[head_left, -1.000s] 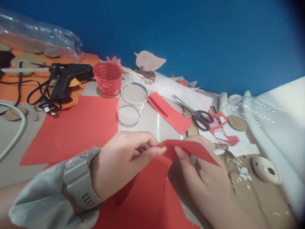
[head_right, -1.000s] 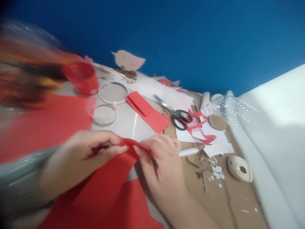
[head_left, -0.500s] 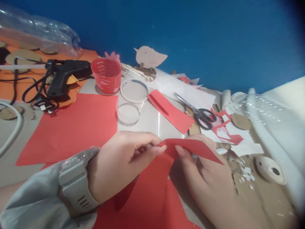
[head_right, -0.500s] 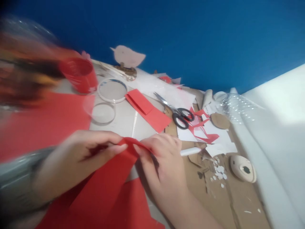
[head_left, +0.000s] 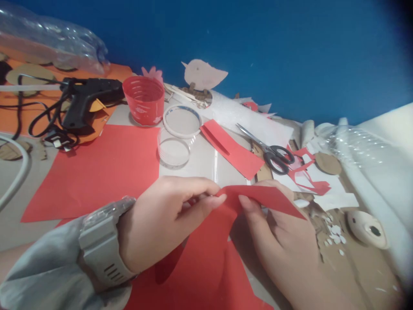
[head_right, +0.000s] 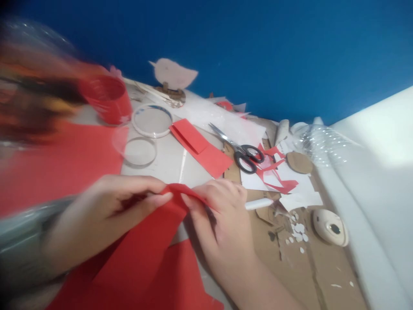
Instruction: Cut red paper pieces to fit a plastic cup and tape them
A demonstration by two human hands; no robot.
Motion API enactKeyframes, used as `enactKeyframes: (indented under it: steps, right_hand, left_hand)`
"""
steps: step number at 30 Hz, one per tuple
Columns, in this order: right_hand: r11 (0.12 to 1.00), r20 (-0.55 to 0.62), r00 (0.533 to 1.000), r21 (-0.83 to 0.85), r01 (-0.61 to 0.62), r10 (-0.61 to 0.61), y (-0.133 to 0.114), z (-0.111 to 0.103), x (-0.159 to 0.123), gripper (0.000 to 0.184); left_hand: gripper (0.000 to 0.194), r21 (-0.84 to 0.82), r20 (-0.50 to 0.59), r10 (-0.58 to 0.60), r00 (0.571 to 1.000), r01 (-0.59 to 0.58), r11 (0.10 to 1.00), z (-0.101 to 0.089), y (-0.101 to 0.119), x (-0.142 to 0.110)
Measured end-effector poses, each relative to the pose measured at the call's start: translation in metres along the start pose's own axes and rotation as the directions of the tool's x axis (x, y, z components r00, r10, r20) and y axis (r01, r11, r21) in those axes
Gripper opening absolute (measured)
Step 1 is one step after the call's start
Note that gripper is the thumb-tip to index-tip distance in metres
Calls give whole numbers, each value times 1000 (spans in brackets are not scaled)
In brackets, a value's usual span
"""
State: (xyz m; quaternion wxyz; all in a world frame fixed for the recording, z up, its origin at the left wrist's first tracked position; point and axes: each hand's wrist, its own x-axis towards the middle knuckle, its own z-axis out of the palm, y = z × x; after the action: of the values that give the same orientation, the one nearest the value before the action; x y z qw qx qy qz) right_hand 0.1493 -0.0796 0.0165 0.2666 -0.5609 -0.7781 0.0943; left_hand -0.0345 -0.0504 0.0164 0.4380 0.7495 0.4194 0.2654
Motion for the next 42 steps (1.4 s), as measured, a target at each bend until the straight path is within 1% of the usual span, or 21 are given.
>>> enactKeyframes:
  steps: [3,6,8,11,14,17,20,21,23,25,27,29,30,31,32,35,37,38,39,42]
  right_hand:
    - [1000,5,1000,21,-21,21,-1,0,0,9]
    - [999,-15,999,14,-53,53,-1,1,-2,8]
    - [997,-36,996,8,-77,77,0,2,-3,9]
    - [994,-18,994,33,-105,106,1,3,-2,11]
    - [995,11,996,48,-93,93,1,4,-2,13]
    - [997,43,998,51,-53,51,1,5,-2,13]
    - [997,49,998,63,-50,46,-1,6,-3,13]
    - [996,47,998,76,-53,50,-2,6,-3,14]
    - [992,22,998,111,-66,64,-4,4,-1,14]
    - [983,-29,994,153,-100,106,-6,0,1,17]
    - [966,-110,978,212,-150,177,-7,-6,4,19]
    - [938,-193,945,283,-203,262,-6,-12,7,18]
    - [922,-222,926,312,-230,306,-4,-15,8,19]
    - [908,-239,908,331,-257,344,-2,-16,9,20]
    - [897,-249,893,341,-280,374,1,-17,10,22]
    - [888,-273,870,339,-312,410,11,-16,12,27]
    - [886,-291,860,337,-318,419,19,-15,14,29]
    - [885,-301,853,334,-325,427,22,-14,14,30]
    - [883,-312,845,331,-333,435,24,-13,15,32]
    - [880,-344,822,319,-352,453,30,-12,16,35]
  left_hand:
    - [23,5,-1,-9,1000,9,1000,0,0,0]
    - [21,1,-13,-9,1000,9,1000,0,1,0]
    - [20,-5,-13,-21,1000,21,1000,0,1,0]
    - [21,-37,-8,-61,998,60,998,1,3,0]
    - [21,-68,3,-98,995,98,993,1,3,0]
    - [26,-50,35,-128,991,130,990,0,2,2]
    - [32,-15,48,-132,990,133,991,-1,0,3]
    - [33,-29,45,-128,991,129,991,-1,0,2]
    - [30,-118,35,-136,990,140,983,-1,2,1]
    - [24,-266,48,-147,988,155,952,0,6,-2]
    - [27,-415,118,-144,983,181,892,1,12,-5]
    - [29,-481,184,-142,973,215,850,2,17,-7]
    - [26,-473,196,-149,969,227,851,2,18,-7]
    - [25,-441,187,-160,969,228,868,2,19,-8]
    - [26,-384,156,-169,973,217,897,2,20,-7]
    - [28,-151,-16,-149,989,145,978,-2,17,-6]
    - [28,-45,-118,-123,985,118,992,-4,14,-5]
    - [29,-37,-134,-125,983,121,992,-4,12,-5]
    - [30,-57,-127,-134,983,127,990,-3,12,-6]
    - [31,-156,-55,-153,987,143,977,1,12,-9]
